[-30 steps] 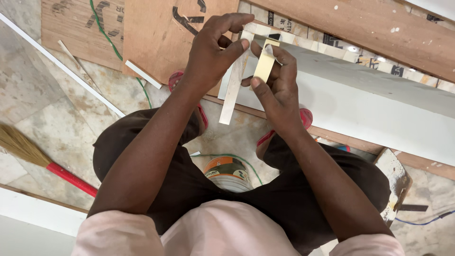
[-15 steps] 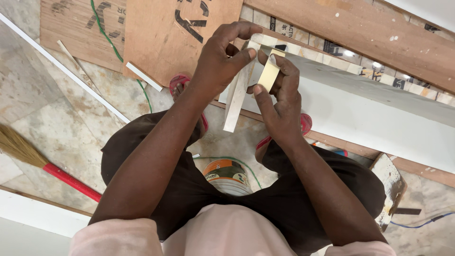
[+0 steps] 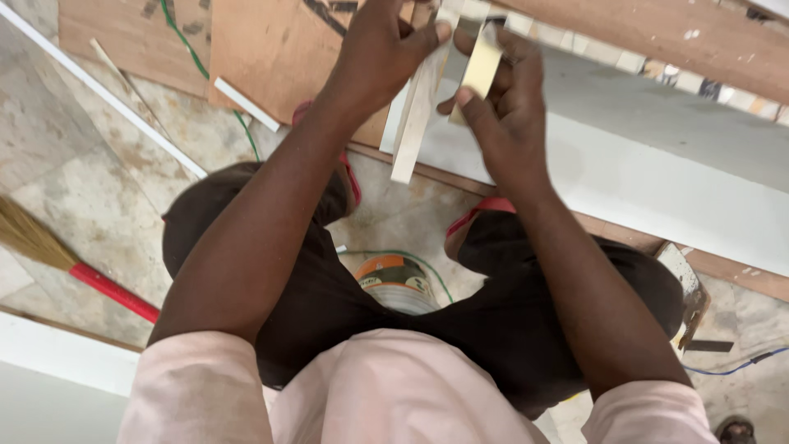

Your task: The person sits on the floor and applies masking tape to the edges of a white wooden frame. They tear pieces of tape and press them along the corners and sides of the frame, smoothing them down with their fingers.

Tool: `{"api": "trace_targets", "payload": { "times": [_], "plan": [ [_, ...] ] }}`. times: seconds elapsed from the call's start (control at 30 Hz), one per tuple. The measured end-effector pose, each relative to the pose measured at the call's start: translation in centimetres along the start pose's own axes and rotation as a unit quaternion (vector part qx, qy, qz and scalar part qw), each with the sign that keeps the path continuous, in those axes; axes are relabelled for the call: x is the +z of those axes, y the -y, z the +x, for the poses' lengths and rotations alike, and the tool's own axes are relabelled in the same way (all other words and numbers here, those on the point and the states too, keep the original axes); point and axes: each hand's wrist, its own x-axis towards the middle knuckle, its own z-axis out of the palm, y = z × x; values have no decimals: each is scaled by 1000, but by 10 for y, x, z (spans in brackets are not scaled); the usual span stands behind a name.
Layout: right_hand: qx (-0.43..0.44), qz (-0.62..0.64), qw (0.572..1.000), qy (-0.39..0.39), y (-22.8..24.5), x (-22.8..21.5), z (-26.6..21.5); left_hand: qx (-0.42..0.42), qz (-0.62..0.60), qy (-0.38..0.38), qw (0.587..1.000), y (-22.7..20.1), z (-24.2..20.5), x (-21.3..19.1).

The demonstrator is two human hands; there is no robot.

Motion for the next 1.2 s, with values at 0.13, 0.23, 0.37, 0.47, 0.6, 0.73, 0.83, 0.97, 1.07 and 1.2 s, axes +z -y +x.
{"api": "trace_targets", "payload": {
  "times": [0.13,0.23,0.37,0.47,0.6,0.73,0.83,0.97,1.07,1.2],
  "plan": [
    [59,60,995,-54,6,-10,-14,-32,59,6,998,-1,-25,-3],
    [66,21,996,-61,14,-19,-20,130,42,4,991,13,-43,-4],
    [72,45,994,-71,10,-22,-15,95,73,20,993,19,-51,-4],
    [99,41,992,-66,10,-28,-11,107,100,9,989,9,-53,-5],
    [133,14,989,-61,8,-34,-7,55,143,-13,988,-5,-74,-2],
    [152,48,986,-48,-1,-31,-3,26,140,0,990,-15,-96,0],
    [185,58,981,-29,-4,-22,-6,25,128,-17,991,-14,-105,3],
    [187,61,980,-10,-7,-11,-13,28,74,-20,997,-6,-109,5],
    [197,85,977,1,-9,0,-17,10,22,-47,999,-5,-112,9],
    [210,77,974,24,-11,13,-26,-42,-65,-92,993,-8,-128,15]
  ]
}}
